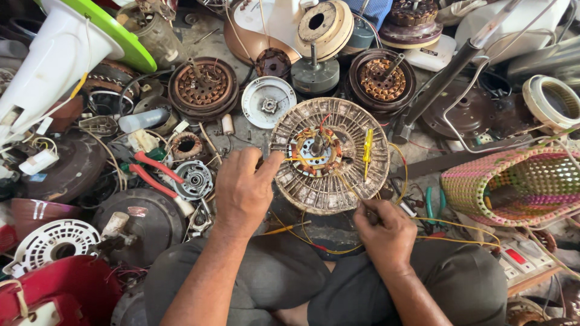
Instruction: The person sits on the floor of a cluttered fan repair workshop and rewinds a fan motor stator, routing yellow enameled copper wire through the stator slots by hand. They later use a screwdriver to work on the motor and hold a small component while continuing the winding work.
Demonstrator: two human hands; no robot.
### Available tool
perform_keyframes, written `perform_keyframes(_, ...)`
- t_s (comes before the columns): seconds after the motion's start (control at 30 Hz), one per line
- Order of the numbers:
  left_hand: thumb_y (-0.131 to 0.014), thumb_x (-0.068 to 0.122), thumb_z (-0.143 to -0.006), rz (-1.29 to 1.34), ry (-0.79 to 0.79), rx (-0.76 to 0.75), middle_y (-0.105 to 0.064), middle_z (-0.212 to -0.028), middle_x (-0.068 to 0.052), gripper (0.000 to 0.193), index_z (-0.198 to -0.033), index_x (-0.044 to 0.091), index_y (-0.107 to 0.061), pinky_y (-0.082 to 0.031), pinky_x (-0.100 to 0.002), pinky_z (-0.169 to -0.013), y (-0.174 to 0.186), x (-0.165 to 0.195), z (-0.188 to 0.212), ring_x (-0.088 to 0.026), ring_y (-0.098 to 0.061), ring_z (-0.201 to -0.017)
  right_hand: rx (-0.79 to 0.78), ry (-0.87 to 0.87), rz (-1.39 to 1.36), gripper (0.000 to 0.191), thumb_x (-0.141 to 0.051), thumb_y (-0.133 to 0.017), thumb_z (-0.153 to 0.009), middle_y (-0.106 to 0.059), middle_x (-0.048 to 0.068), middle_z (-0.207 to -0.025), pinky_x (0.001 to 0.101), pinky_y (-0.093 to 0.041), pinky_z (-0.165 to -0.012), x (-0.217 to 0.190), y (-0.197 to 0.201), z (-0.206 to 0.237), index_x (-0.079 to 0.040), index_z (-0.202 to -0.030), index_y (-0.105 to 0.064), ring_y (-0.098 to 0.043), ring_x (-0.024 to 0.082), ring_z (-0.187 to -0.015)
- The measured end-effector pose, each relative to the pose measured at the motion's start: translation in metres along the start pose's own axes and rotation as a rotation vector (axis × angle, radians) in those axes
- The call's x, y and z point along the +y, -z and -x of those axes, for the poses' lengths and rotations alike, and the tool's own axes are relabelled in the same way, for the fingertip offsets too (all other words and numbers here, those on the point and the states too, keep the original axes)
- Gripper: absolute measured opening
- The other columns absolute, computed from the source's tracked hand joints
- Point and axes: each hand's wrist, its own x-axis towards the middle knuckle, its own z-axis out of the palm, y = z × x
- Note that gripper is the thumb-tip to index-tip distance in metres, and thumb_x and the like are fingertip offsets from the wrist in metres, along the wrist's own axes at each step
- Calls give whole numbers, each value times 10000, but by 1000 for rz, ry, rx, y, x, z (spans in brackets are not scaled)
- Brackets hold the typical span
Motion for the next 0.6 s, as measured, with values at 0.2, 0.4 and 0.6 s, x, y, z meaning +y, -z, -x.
perform_keyframes(0.2,-698,-45,-778,-3,4,2,-500,-923,-54,386,-1116,143,-713,-497,-413,-719,-1,0,0,-252,-560,-834,42,70,-29,128,-90,-823,-835,-690,56,-761,293,-519,-608,0,2,-2,-63,-922,-732,-653,135,-643)
perform_keyframes(0.4,-698,-41,-775,-1,-1,5,-500,-918,-56,380,-1110,137,-714,-496,-414,-716,0,0,0,-253,-559,-831,-12,99,27,127,-80,-832,-797,-665,55,-703,307,-506,-594,-4,2,-3,-65,-882,-740,-621,162,-604)
perform_keyframes(0.6,-698,-28,-790,-6,1,10,-502,-917,-52,367,-1112,148,-715,-492,-417,-720,0,0,0,-255,-558,-831,12,79,22,126,-81,-833,-803,-662,60,-713,304,-506,-584,-6,4,-2,-64,-883,-737,-630,162,-592)
